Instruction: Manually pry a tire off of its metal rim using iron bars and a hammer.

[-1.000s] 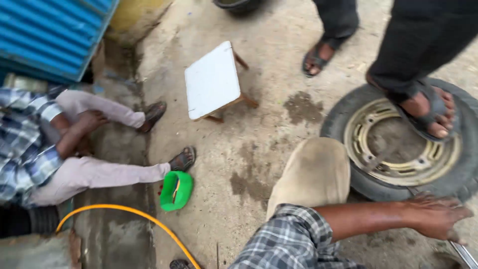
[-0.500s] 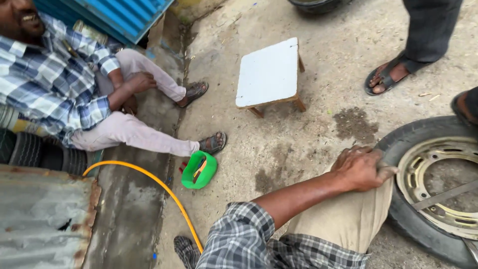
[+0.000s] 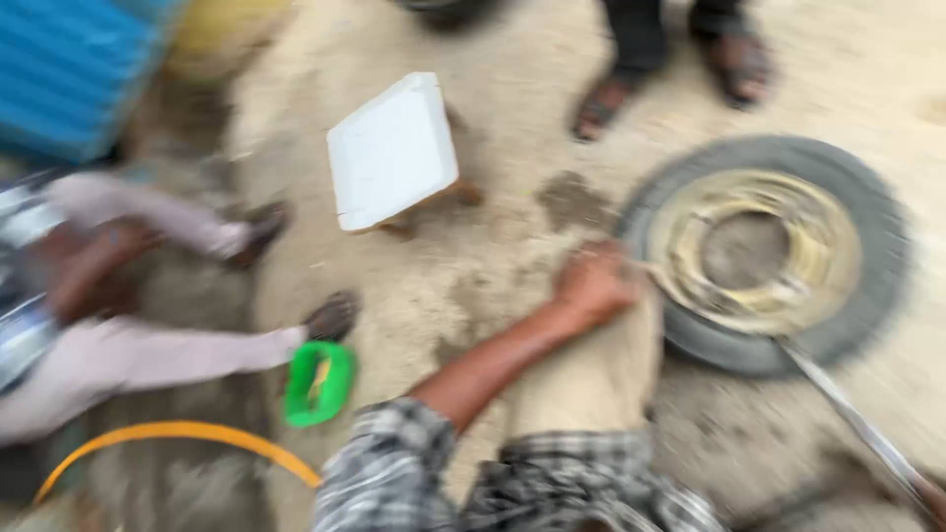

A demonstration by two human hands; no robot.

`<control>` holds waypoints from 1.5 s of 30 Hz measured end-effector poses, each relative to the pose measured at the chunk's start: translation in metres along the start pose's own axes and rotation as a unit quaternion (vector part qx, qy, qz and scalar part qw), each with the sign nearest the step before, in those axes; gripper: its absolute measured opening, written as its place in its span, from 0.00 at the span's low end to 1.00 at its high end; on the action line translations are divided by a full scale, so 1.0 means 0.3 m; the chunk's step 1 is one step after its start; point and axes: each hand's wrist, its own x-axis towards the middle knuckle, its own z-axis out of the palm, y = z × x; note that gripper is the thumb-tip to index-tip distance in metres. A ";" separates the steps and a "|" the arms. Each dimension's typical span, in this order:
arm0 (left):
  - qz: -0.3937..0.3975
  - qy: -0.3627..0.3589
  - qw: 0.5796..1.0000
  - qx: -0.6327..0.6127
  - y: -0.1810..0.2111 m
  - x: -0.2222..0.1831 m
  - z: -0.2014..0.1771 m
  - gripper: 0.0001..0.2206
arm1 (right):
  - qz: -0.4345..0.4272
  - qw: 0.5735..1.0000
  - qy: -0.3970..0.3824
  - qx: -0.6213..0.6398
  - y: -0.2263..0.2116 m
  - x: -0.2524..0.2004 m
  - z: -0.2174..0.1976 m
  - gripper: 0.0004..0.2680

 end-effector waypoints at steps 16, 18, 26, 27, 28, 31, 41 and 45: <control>-0.055 -0.023 0.994 0.089 0.086 0.070 -0.073 0.26 | 0.149 0.981 0.122 0.029 -0.047 -0.381 0.111 0.12; -0.076 -0.058 0.991 0.093 0.079 0.085 -0.068 0.26 | 0.164 0.981 0.094 0.039 -0.034 -0.353 0.071 0.11; 0.189 -0.230 0.931 0.213 0.610 0.068 0.201 0.27 | 0.193 0.978 0.075 0.028 -0.107 -0.374 0.028 0.10; 0.214 -0.340 0.898 0.181 0.737 0.056 0.262 0.29 | 0.175 0.979 0.101 0.023 -0.117 -0.358 0.025 0.12; 0.235 -0.446 0.851 0.149 0.862 0.042 0.323 0.36 | 0.156 0.979 0.126 0.018 -0.127 -0.341 0.023 0.13; 0.373 -0.333 0.865 0.047 0.890 0.014 0.687 0.24 | 0.116 0.949 0.247 0.157 -0.124 -0.387 0.058 0.19; 0.313 -0.461 0.830 0.038 0.857 0.104 0.873 0.26 | 0.227 0.667 0.319 0.634 0.301 -0.276 0.561 0.14; 0.327 -0.394 0.858 -0.031 0.787 0.119 1.050 0.26 | 0.313 0.890 0.273 0.185 0.077 -0.261 0.542 0.18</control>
